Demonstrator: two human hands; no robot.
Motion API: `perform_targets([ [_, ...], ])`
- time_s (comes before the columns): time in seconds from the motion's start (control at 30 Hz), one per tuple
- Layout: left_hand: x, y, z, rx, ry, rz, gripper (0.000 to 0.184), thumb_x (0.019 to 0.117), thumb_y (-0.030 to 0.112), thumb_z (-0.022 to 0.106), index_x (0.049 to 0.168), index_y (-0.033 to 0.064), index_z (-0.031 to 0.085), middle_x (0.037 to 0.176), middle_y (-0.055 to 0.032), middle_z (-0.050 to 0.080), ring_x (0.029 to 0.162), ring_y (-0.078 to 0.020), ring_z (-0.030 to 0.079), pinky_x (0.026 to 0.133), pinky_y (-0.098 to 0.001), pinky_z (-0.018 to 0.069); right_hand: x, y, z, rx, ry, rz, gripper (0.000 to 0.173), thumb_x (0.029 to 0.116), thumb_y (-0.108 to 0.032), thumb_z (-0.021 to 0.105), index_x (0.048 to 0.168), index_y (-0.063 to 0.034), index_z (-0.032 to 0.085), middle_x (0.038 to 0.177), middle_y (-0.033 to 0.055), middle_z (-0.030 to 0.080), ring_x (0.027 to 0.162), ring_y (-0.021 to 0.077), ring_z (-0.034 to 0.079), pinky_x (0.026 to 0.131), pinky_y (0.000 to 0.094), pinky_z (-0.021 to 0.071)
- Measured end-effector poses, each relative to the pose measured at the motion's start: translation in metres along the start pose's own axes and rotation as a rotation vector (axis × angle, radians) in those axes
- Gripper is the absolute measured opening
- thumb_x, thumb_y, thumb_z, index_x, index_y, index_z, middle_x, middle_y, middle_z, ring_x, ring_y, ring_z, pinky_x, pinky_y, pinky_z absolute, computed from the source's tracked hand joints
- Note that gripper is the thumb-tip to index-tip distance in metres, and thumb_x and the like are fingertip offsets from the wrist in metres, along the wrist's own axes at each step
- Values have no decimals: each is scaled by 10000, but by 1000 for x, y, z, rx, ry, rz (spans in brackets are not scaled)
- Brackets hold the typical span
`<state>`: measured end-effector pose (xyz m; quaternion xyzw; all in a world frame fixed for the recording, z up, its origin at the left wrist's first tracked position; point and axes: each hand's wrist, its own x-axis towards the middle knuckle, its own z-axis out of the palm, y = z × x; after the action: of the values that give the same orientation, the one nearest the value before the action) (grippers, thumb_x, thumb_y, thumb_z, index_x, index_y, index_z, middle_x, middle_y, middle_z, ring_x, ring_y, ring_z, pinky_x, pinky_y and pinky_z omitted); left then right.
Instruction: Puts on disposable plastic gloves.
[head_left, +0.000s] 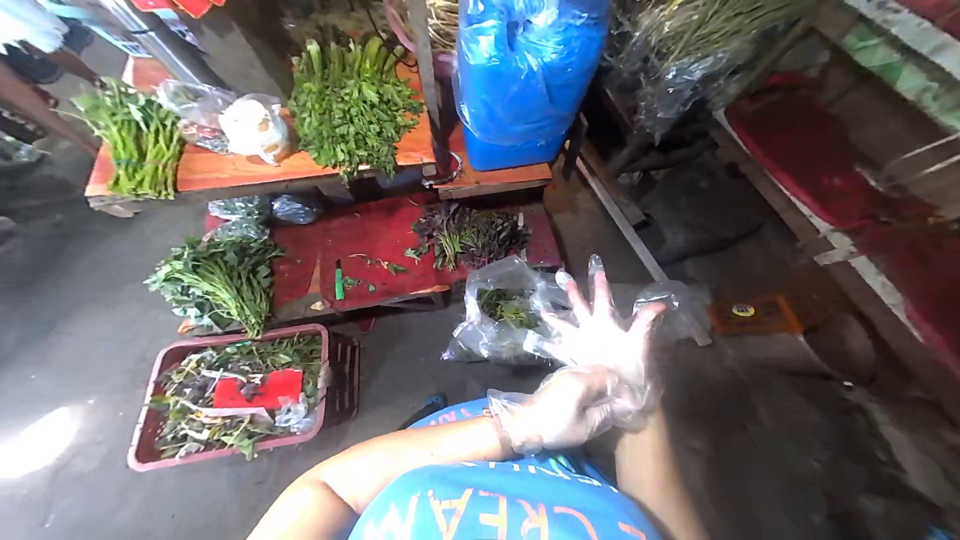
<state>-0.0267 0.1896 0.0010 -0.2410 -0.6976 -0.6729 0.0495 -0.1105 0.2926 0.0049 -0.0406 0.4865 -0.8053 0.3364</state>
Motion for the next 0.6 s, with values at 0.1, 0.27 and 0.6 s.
perform_targets([
  [0.1,3,2,-1,18,16,88,202,975,65,599,927,-103,701,920,-216,697,917,-243,675,881,-332,534,-2,3,3,-110,-25,23,1170,745,-992,95,1667,-272,102,1716,87,181,1522,352,307,1064,623,429],
  [0.27,-1,2,3,-9,-1,6,208,1001,104,560,968,-92,619,854,-176,632,784,-178,612,747,-292,510,1,-14,12,-144,210,133,751,1016,-654,-38,1618,-208,19,1482,163,525,983,300,728,642,385,617],
  [0.6,-1,7,4,55,-122,92,210,997,98,579,968,-96,655,925,-225,681,890,-285,680,826,-395,546,-12,-17,14,-129,97,107,1002,839,-912,47,1632,-318,-97,1652,166,287,1256,408,600,762,521,602],
])
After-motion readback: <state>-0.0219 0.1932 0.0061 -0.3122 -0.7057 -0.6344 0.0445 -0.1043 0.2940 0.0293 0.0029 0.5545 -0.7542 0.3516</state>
